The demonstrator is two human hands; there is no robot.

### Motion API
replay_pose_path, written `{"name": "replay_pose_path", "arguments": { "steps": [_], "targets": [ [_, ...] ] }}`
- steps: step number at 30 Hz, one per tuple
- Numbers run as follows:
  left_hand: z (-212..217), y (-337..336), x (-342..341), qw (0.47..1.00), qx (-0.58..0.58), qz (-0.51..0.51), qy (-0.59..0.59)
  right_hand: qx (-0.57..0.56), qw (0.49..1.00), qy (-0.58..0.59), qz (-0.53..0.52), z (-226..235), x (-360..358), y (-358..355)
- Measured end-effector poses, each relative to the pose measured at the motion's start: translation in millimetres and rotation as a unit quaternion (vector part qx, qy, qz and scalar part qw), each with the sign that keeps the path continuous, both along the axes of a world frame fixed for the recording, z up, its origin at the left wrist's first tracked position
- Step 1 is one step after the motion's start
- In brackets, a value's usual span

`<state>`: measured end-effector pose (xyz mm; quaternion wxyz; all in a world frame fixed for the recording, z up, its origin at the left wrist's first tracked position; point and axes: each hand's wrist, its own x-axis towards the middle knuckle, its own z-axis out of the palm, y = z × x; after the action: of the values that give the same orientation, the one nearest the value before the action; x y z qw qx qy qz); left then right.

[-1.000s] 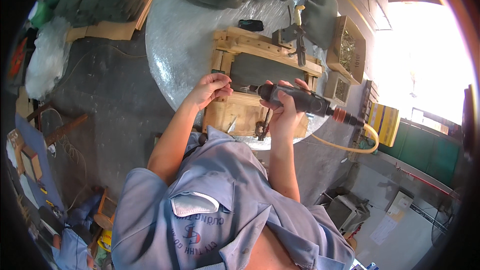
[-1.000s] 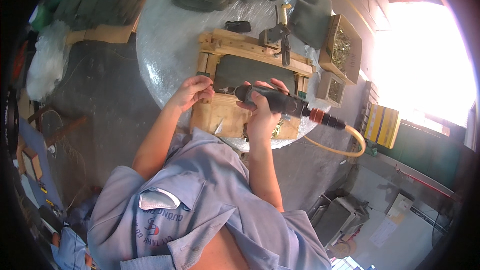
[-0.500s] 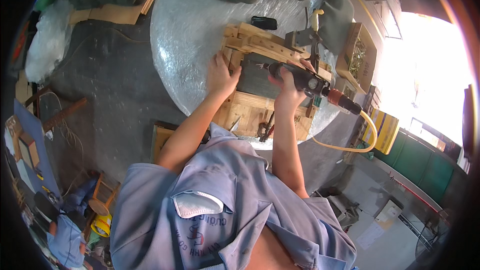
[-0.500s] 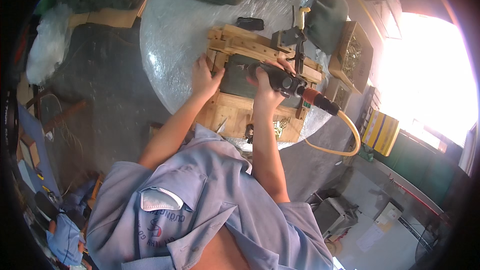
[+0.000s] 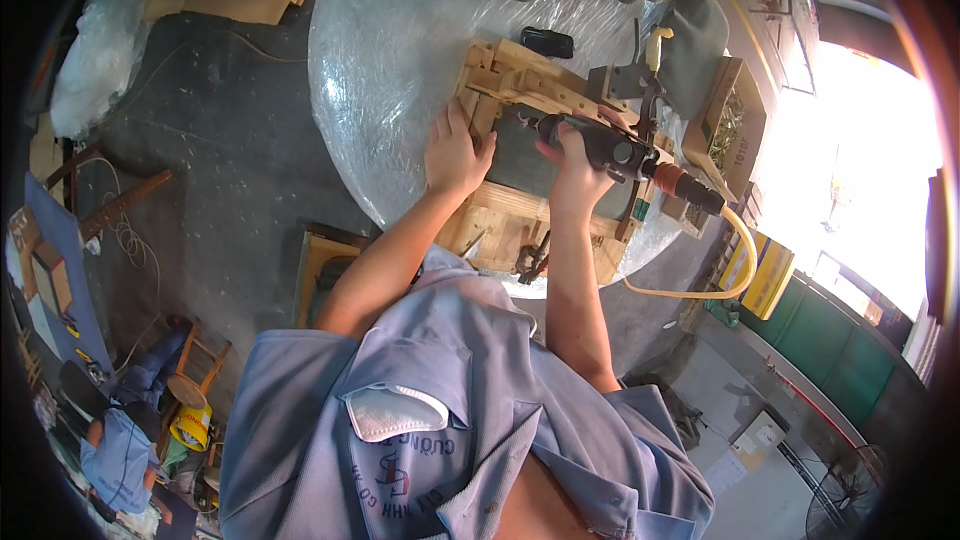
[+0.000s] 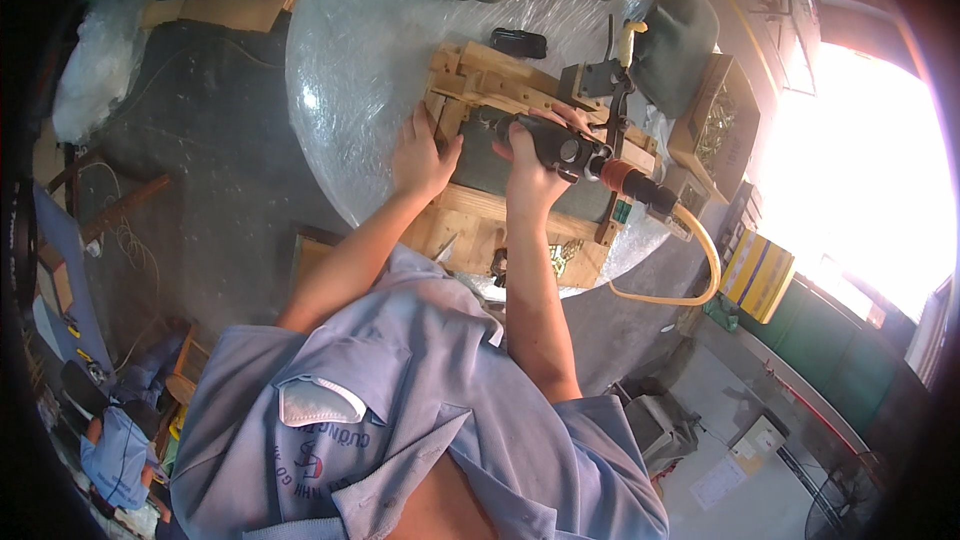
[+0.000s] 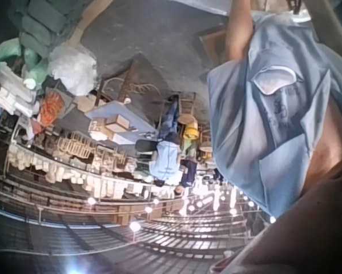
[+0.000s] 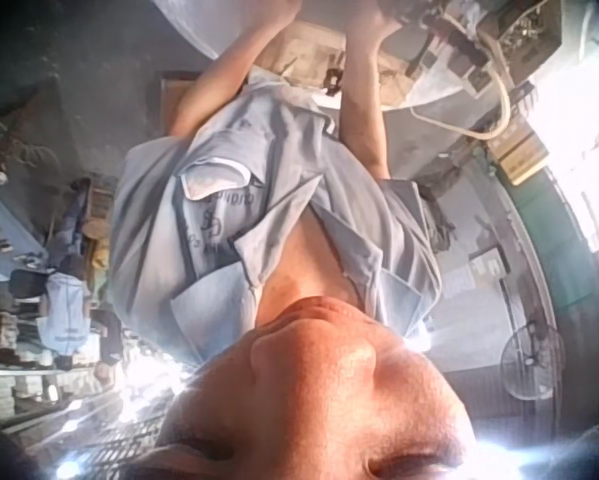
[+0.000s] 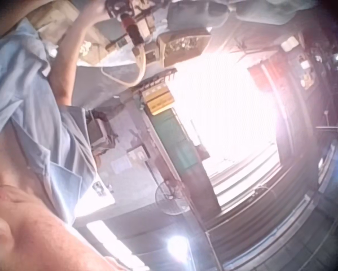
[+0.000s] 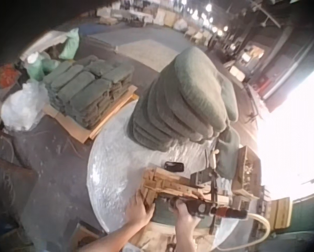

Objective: The person assembles a chair by placing a green cushion onto a wooden frame, securing it with a pneumatic drill and fasteners, and adjusting the frame. The person repeats this process for multiple cushions, stacking the finished units on the table.

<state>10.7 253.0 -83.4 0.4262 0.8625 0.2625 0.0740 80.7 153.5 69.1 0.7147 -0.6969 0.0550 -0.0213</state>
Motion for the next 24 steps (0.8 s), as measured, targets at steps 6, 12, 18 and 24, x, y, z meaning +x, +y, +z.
{"name": "replay_pose_path", "arguments": {
  "steps": [6, 12, 18, 24],
  "targets": [
    [2, 1, 1, 1.000, -0.006, -0.004, 0.011, 0.000, 1.000, -0.008, -0.004, -2, -4, 3],
    [0, 1, 1, 1.000, -0.008, 0.001, 0.002, 0.006, 1.000, 0.001, 0.005, -1, -4, 1],
    [-2, 0, 1, 1.000, 0.006, 0.007, 0.008, -0.002, 1.000, -0.010, 0.005, -2, -8, 8],
    [4, 1, 0, 1.000, -0.001, 0.004, 0.001, -0.033, 0.999, -0.011, 0.008, -5, -11, 16]
  ]
}}
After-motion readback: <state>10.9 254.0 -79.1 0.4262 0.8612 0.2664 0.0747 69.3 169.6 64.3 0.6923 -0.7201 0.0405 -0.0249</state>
